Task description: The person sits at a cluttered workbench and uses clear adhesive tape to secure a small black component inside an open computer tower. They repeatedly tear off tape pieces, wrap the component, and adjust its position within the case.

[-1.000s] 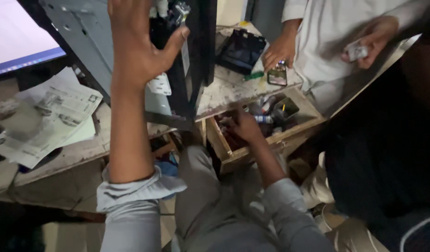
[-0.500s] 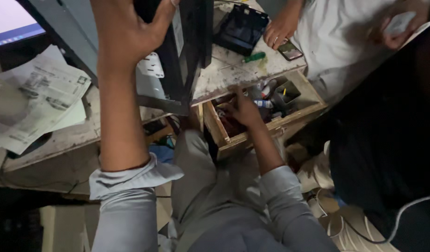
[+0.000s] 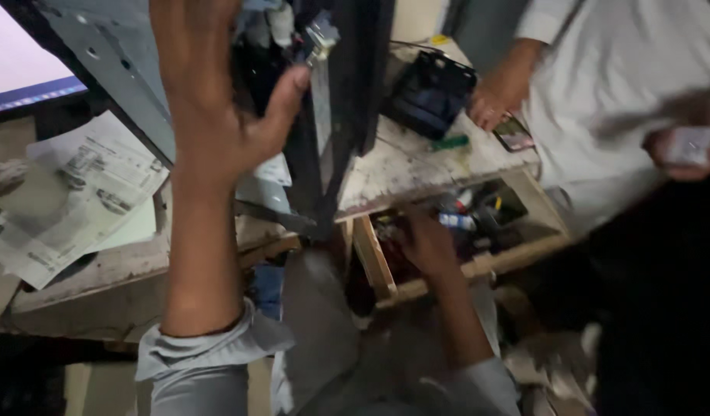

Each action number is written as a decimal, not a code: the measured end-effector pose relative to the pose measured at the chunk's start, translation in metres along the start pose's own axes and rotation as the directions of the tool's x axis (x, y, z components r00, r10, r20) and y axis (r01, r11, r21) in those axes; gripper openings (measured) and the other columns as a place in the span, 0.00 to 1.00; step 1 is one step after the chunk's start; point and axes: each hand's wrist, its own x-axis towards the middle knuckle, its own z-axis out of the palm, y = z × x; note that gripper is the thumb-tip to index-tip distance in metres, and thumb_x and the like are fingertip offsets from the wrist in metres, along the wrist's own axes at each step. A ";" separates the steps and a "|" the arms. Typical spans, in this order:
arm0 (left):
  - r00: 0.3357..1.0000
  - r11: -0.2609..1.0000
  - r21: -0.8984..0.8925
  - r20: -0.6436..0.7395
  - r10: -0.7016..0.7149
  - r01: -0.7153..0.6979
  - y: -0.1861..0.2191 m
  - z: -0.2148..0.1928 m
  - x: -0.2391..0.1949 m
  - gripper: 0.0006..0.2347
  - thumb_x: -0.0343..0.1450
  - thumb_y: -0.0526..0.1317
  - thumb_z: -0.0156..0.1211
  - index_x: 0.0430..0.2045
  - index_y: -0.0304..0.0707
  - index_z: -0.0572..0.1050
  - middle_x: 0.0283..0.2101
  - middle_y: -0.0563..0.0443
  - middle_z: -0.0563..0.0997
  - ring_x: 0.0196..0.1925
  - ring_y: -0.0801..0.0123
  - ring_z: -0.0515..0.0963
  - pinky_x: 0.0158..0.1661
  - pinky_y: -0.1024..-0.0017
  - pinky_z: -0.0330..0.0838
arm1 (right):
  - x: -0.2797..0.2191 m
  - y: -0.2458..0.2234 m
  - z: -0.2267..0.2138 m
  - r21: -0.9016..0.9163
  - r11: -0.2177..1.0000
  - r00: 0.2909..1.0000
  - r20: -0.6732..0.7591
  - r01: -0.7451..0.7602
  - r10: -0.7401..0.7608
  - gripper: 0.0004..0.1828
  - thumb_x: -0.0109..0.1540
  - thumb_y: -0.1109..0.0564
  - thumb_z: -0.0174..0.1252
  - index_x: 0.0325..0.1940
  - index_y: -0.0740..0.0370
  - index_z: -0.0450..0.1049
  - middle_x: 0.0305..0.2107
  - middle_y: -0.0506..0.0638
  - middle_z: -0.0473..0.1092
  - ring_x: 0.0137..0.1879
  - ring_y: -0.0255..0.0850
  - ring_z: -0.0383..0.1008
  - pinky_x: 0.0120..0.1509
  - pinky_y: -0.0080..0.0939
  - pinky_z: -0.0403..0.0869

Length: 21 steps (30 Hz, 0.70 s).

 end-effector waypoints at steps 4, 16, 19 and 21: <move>1.000 0.984 0.181 0.011 -0.002 0.000 -0.001 0.012 -0.001 0.22 0.75 0.53 0.57 0.56 0.35 0.75 0.58 0.40 0.77 0.64 0.47 0.72 0.58 0.47 0.63 | 0.009 -0.008 -0.012 -0.055 0.982 0.960 0.207 -0.179 0.186 0.21 0.63 0.45 0.62 0.55 0.56 0.73 0.40 0.60 0.77 0.47 0.59 0.77 0.49 0.55 0.74; 0.916 0.922 -0.061 0.158 -0.369 0.382 -0.007 0.005 -0.093 0.22 0.78 0.51 0.52 0.60 0.30 0.66 0.58 0.36 0.72 0.60 0.51 0.71 0.61 0.58 0.61 | 0.049 -0.009 -0.019 0.167 0.962 0.962 0.207 -0.214 0.178 0.17 0.60 0.53 0.62 0.51 0.60 0.75 0.42 0.60 0.77 0.47 0.59 0.78 0.51 0.53 0.75; 0.921 0.926 -0.056 0.141 -0.363 0.373 -0.007 0.011 -0.095 0.20 0.77 0.49 0.53 0.56 0.31 0.67 0.54 0.38 0.73 0.56 0.51 0.71 0.58 0.58 0.62 | 0.049 -0.022 -0.025 0.157 0.974 0.975 0.179 -0.161 0.132 0.14 0.60 0.53 0.62 0.48 0.59 0.76 0.40 0.60 0.76 0.46 0.60 0.77 0.49 0.53 0.75; 0.921 0.927 -0.049 0.138 -0.364 0.373 -0.009 0.016 -0.092 0.18 0.77 0.48 0.53 0.54 0.32 0.68 0.52 0.39 0.73 0.54 0.52 0.71 0.57 0.58 0.62 | 0.053 -0.025 -0.026 0.156 0.977 0.978 0.172 -0.144 0.117 0.11 0.58 0.55 0.62 0.44 0.58 0.77 0.37 0.60 0.75 0.45 0.59 0.77 0.48 0.53 0.75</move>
